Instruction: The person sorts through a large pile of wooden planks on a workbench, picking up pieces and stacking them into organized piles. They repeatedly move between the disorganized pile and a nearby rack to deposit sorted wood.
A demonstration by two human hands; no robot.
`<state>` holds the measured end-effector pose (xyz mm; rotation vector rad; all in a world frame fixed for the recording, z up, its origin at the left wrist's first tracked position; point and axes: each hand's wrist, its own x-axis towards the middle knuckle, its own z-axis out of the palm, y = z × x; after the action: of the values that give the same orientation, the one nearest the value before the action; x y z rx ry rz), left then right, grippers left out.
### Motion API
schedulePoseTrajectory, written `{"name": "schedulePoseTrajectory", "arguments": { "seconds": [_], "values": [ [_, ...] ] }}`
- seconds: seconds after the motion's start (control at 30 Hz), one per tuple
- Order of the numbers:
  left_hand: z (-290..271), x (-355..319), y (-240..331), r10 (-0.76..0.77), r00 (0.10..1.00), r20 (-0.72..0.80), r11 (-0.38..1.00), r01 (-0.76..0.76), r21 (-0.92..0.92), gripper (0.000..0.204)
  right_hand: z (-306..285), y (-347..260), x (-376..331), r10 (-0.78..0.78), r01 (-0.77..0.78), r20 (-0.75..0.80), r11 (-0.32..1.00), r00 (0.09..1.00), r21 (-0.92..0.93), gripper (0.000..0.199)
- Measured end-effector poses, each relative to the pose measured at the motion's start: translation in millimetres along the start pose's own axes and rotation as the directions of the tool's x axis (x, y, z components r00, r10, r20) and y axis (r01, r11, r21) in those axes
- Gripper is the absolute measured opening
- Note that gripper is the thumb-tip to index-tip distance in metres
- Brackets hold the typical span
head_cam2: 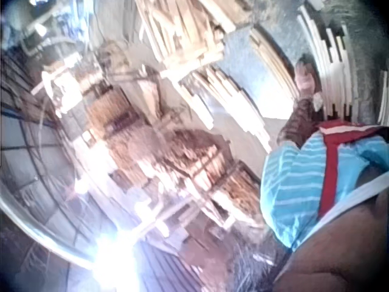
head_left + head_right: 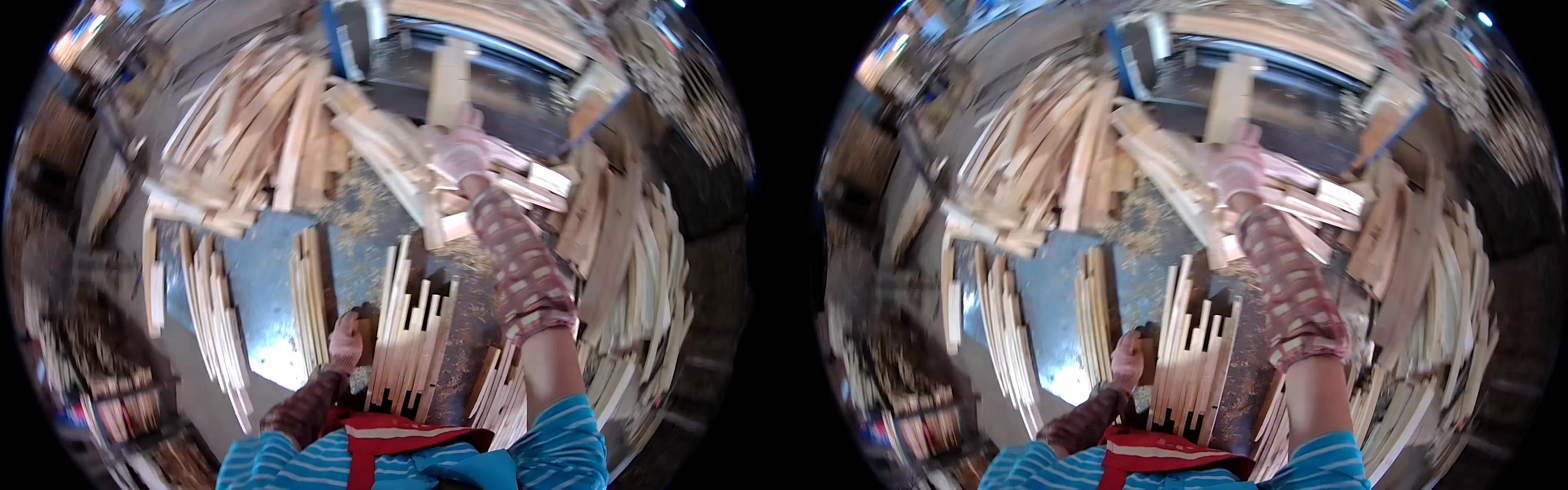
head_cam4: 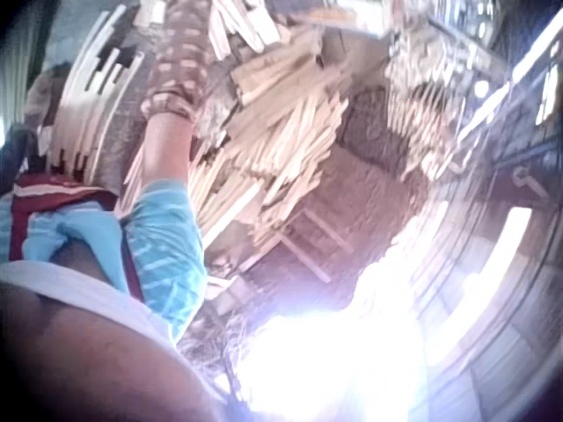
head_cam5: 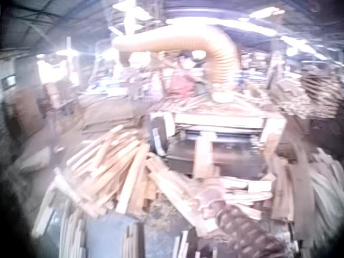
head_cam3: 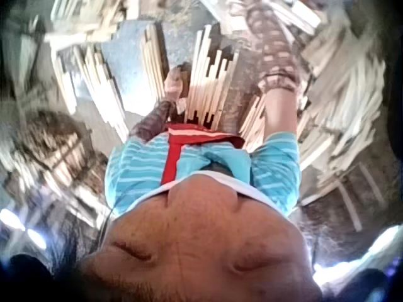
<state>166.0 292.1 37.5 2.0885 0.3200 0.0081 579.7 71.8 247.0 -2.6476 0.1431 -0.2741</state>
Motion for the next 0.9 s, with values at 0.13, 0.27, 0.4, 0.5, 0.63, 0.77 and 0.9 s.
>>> {"name": "schedulePoseTrajectory", "arguments": {
  "seconds": [0.13, 0.27, 0.4, 0.5, 0.63, 0.77, 0.9],
  "values": [
    [-1.9, -4.7, 24.8, -0.025, 0.999, -0.045, 0.962, 0.036, 0.27, 0.048, 25.4, 2.4, -12.1, 0.101, -0.109, 0.05, 0.969, 0.994, 0.222, 0.106],
    [13.3, -23.3, 11.8, -0.145, 0.989, -0.006, 0.873, 0.13, 0.47, 0.063, 19.5, 23.9, -84.0, 0.079, -0.119, 0.191, 0.972, 0.978, 0.203, 0.099],
    [14.3, -18.5, 12.3, -0.157, 0.987, 0.038, 0.882, 0.123, 0.455, 0.068, -21.2, 72.5, -217.9, 0.115, -0.334, 0.348, 0.658, 0.93, 0.675, 0.101],
    [20.4, -15.1, -7.1, -0.085, 0.995, 0.055, 0.864, 0.046, 0.501, 0.069, -42.7, 97.5, -344.9, 0.242, -0.349, 0.259, 0.76, 0.935, 0.548, 0.098],
    [3.8, -8.4, 9.8, -0.086, 0.995, 0.059, 0.939, 0.061, 0.337, 0.071, -29.9, 198.0, -510.7, 0.148, -0.367, 0.363, 0.651, 0.92, 0.665, 0.098],
    [-36.1, 7.6, 19.6, -0.018, 0.995, -0.093, 0.973, -0.005, -0.231, 0.064, -15.6, 204.0, -581.7, 0.105, -0.702, 0.706, 0.284, 0.7, 0.653, 0.086],
    [-137.3, 23.2, 6.3, -0.18, 0.983, 0.041, 0.761, 0.166, -0.627, 0.066, -3.6, 175.8, -580.6, 0.275, -0.754, 0.72, 0.415, 0.638, 0.509, 0.069]
  ]
}}
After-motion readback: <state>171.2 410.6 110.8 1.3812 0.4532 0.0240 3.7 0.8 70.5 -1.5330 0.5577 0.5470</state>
